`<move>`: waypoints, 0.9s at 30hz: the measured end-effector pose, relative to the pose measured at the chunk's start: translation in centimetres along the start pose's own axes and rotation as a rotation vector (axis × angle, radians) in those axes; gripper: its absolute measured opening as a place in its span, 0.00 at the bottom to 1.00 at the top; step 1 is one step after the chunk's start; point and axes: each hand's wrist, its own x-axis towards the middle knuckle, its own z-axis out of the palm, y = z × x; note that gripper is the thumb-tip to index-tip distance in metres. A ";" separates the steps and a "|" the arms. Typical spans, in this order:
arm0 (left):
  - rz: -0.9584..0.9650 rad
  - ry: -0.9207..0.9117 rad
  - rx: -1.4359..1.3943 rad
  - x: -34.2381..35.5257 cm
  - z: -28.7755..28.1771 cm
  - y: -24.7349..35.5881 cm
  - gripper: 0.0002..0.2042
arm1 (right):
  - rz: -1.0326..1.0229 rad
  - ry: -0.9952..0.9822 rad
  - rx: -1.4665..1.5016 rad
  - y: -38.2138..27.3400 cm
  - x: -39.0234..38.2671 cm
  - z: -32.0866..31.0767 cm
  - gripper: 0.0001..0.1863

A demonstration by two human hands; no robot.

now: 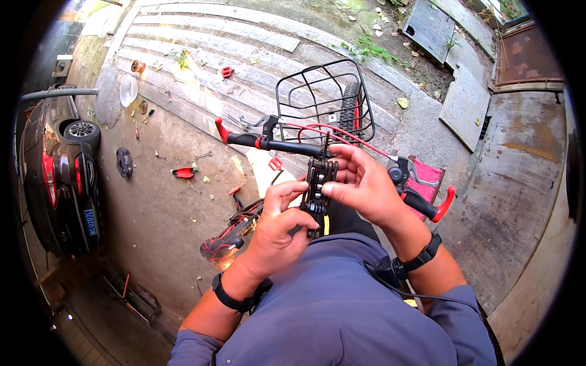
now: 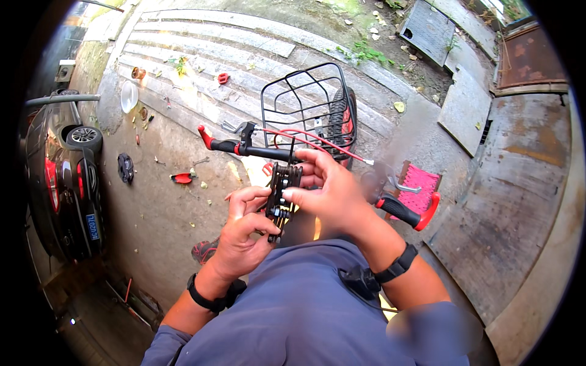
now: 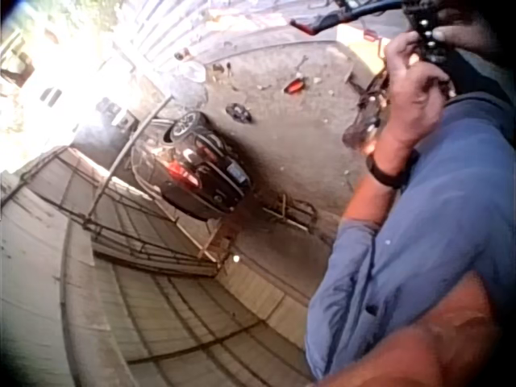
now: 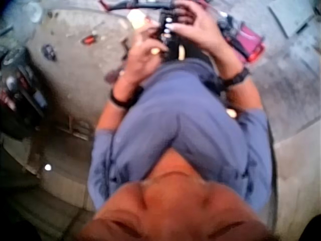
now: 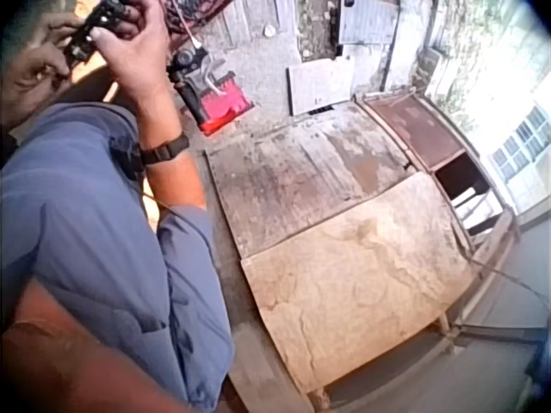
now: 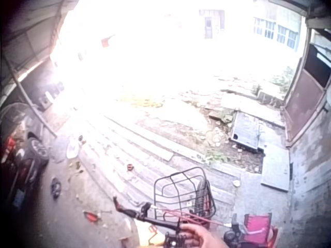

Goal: The person removes a gear shifter from the bicycle handlebar, inspects it, and then reinstalls it. They then use a multi-tool to tighten the shifter onto the handlebar.

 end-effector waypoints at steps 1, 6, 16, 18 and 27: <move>0.005 0.006 0.007 -0.1 0.0 -0.1 0.18 | 0.034 -0.016 -0.117 -0.6 -0.3 0.2 0.45; 0.023 0.025 0.024 -0.4 0.6 -0.7 0.18 | -0.140 0.008 -0.593 -1.4 -1.4 1.4 0.44; 0.030 0.019 0.010 -0.9 1.3 -0.5 0.18 | -0.429 0.086 -0.986 -0.3 -1.8 1.2 0.39; 0.035 0.006 0.030 -0.9 1.1 -0.3 0.18 | -0.387 0.081 -0.908 -0.7 -2.0 1.0 0.35; 0.081 0.020 0.123 -1.2 0.9 -0.1 0.13 | -0.037 -0.005 -0.520 -1.6 -1.7 -0.2 0.22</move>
